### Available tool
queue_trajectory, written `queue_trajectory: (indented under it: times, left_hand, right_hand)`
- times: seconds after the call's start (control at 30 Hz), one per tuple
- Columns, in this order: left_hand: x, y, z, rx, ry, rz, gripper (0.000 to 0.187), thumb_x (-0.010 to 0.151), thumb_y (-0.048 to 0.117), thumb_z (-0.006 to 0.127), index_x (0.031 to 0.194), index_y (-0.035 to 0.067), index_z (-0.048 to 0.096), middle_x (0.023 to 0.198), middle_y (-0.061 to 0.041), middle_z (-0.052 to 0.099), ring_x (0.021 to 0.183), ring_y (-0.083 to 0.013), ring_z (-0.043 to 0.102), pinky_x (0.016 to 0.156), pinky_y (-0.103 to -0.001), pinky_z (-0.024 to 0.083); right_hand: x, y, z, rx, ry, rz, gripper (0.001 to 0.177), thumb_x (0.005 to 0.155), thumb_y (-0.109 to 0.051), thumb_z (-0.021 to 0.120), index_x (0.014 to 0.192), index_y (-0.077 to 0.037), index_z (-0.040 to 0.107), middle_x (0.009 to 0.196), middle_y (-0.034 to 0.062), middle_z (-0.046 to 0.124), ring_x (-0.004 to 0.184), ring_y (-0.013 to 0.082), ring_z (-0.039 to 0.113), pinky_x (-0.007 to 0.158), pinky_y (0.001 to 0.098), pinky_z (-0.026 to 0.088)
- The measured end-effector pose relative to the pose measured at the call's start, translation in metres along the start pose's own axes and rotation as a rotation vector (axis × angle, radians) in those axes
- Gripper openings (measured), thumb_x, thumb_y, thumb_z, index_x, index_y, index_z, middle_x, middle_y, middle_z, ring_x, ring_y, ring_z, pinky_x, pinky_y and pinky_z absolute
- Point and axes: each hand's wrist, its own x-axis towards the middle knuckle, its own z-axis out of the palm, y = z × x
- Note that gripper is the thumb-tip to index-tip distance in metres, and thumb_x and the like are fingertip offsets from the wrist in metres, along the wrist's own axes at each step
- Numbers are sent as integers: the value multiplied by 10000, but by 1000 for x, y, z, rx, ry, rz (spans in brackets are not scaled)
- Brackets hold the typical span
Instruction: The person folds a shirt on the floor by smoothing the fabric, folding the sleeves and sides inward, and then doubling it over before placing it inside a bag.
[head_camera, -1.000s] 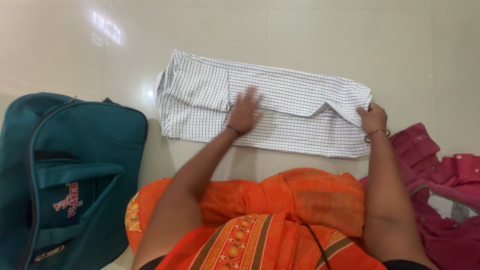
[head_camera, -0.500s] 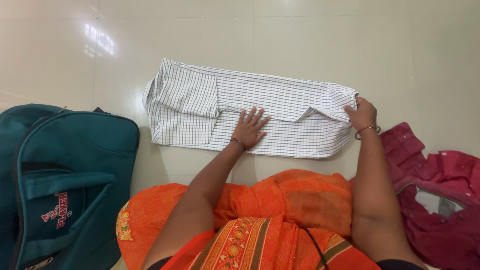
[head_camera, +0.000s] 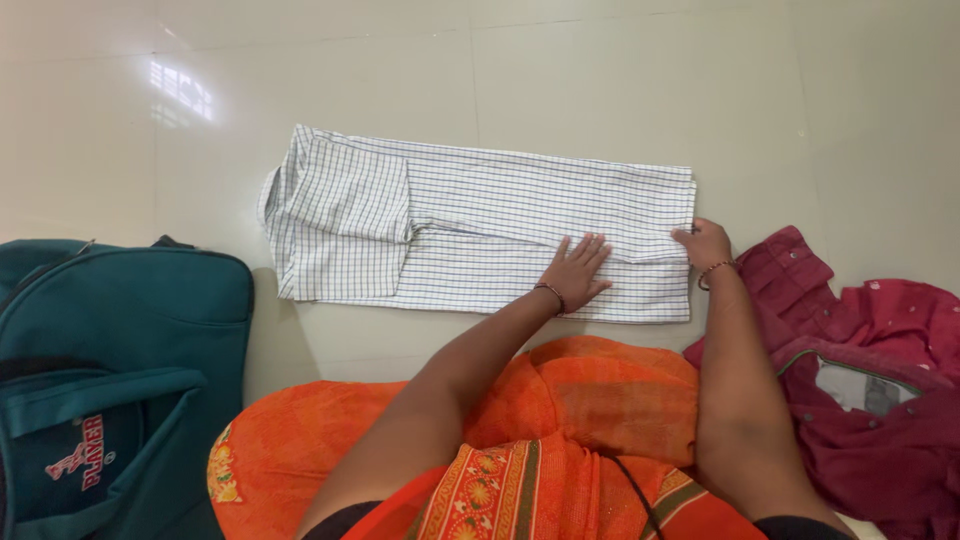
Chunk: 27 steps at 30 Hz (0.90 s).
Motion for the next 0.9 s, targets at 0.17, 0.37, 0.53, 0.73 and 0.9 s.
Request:
queue_trajectory:
  times: [0.17,0.37,0.53,0.73,0.9]
  left_hand:
    - [18,-19,18,-564,-24,-176,684,1066,539,280,1631,157,329,1640,-69,416,1607,-230,258,1326,-537,78]
    - [17,-53,-17,-2073,218,-485,761,1019,645,259,1599,167,380,1500,-155,483,1420,-357,445,1170,-528,351]
    - [-18,-64,-34,-2319,265,-766,808,960,703,310,1483,104,451,1371,-132,578,1286,-313,532,1067,-560,428]
    - [-4,-91,33,-2329,248,-676,474,988,232,577,1387,0,467,1332,-196,579,1167,-330,629,991,-551,534]
    - [21,-105,27,-2234,292,-596,394,965,94,564,1326,-54,513,1267,-209,622,1082,-313,680,907,-456,607]
  right_hand:
    - [-6,-42,8,-272,46,-185,352,869,-223,770,1112,29,737,1005,169,771,862,273,720,781,374,537]
    - [-55,-141,118,-344,39,-712,498,855,-284,806,1182,66,672,1118,293,696,1013,434,680,888,465,541]
    - [-125,-208,125,-94,-307,-374,356,942,-102,557,1273,-65,682,1141,163,743,976,241,760,849,322,609]
    - [-116,-180,61,-357,-15,-327,302,1018,-182,601,1274,-49,692,1216,158,738,1059,264,732,956,363,571]
    - [-133,-138,96,-651,-287,-338,800,776,-273,845,1403,36,456,1257,278,610,1151,399,608,984,448,470]
